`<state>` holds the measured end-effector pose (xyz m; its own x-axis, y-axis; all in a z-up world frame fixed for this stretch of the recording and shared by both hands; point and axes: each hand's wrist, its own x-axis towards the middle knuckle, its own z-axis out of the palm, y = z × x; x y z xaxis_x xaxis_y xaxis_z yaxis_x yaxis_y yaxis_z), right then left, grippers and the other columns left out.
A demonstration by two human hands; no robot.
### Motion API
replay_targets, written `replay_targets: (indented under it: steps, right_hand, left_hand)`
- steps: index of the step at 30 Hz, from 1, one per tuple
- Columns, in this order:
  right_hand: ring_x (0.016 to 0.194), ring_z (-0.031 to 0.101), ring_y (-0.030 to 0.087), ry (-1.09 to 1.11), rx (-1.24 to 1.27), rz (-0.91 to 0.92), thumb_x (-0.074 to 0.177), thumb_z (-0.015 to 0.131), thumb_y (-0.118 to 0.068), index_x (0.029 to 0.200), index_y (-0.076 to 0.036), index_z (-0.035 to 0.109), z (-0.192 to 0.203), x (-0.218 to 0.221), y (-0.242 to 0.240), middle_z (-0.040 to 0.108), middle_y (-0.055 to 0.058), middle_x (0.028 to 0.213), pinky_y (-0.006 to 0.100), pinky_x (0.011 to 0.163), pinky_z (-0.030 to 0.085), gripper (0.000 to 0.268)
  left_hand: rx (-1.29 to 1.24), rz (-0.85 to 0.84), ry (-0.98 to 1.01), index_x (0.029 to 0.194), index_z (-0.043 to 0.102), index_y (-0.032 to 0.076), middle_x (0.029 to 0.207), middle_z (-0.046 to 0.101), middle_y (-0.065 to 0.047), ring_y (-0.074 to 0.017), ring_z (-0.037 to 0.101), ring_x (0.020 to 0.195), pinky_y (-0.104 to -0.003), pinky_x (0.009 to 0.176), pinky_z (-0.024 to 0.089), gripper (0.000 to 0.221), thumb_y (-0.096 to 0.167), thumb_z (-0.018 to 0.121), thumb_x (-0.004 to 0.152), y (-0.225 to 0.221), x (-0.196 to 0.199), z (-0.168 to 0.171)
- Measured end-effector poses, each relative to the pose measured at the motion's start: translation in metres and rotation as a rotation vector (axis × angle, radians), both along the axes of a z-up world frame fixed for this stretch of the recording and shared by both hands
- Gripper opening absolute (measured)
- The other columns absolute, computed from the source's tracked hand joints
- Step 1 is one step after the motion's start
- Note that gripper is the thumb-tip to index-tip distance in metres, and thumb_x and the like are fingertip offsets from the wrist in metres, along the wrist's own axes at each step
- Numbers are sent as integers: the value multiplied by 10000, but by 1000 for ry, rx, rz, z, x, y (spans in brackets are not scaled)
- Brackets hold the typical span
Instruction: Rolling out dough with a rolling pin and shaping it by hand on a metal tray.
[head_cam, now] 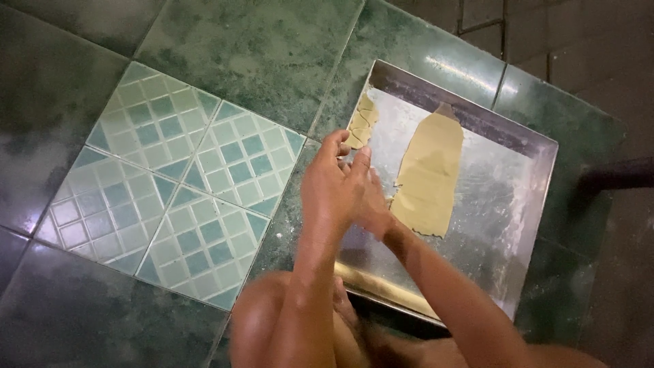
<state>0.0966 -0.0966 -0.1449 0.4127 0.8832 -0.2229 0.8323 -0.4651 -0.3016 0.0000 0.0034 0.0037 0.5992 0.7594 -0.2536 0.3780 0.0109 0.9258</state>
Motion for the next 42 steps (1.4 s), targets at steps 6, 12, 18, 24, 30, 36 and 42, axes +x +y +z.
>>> replay_targets:
  steps: [6,12,18,24,30,36,42]
  right_hand:
    - [1524,314,291,-405,-197,6,922,519,-538,1489,-242,513,-94,50,-46,418,24,1620,652,1175,238,640]
    - [1469,389,329,-134,-84,-35,948,504,-449,1508,-288,509,-25,11,-12,478,71,1566,670,1176,254,583]
    - [1451,415,392,-731,-172,67,1012,460,-233,1632,-262,269,-84,41,-31,291,111,1683,680,1113,325,650]
    - [1150,581,188,-771,53,-180,855,657,-518,1105,-339,653,-149,77,-84,596,-91,1182,605,1024,404,308]
    - [825,541,255,-181,72,-127,934,565,-377,881,-105,642,-47,29,-17,649,78,872,455,796,432,288]
    - [1174,612,343,-233,205,-178,989,470,-461,1229,-69,613,-39,22,8,690,171,1193,484,1058,430,481]
    - [1094,559,396,-137,312,-116,974,536,-303,1146,-62,660,-34,36,9,618,196,1125,515,915,465,321]
  left_hand:
    - [-7,-18,35,1379,590,128,1207,728,-189,-401,719,1102,-526,910,571,515,410,621,950,0,-1,-3]
    - [14,-40,53,1396,588,123,1230,722,-194,-408,715,1110,-526,925,562,531,412,615,952,-3,2,0]
    - [2,-17,41,1387,588,116,1208,724,-202,-422,702,1123,-547,939,546,518,401,612,955,1,-5,4]
    - [1,-47,40,1395,584,110,1242,713,-193,-402,705,1137,-543,943,549,537,422,597,957,-2,-1,5]
    - [28,-30,6,1391,582,85,1220,714,-219,-436,703,1117,-560,930,546,536,403,613,962,-2,-2,-1]
    - [36,-24,54,1383,591,134,1198,733,-175,-413,711,1104,-551,941,544,548,458,609,941,1,-2,-5]
    - [-16,-45,50,1397,584,121,1227,721,-187,-412,692,1150,-534,973,530,559,437,596,936,0,-1,1]
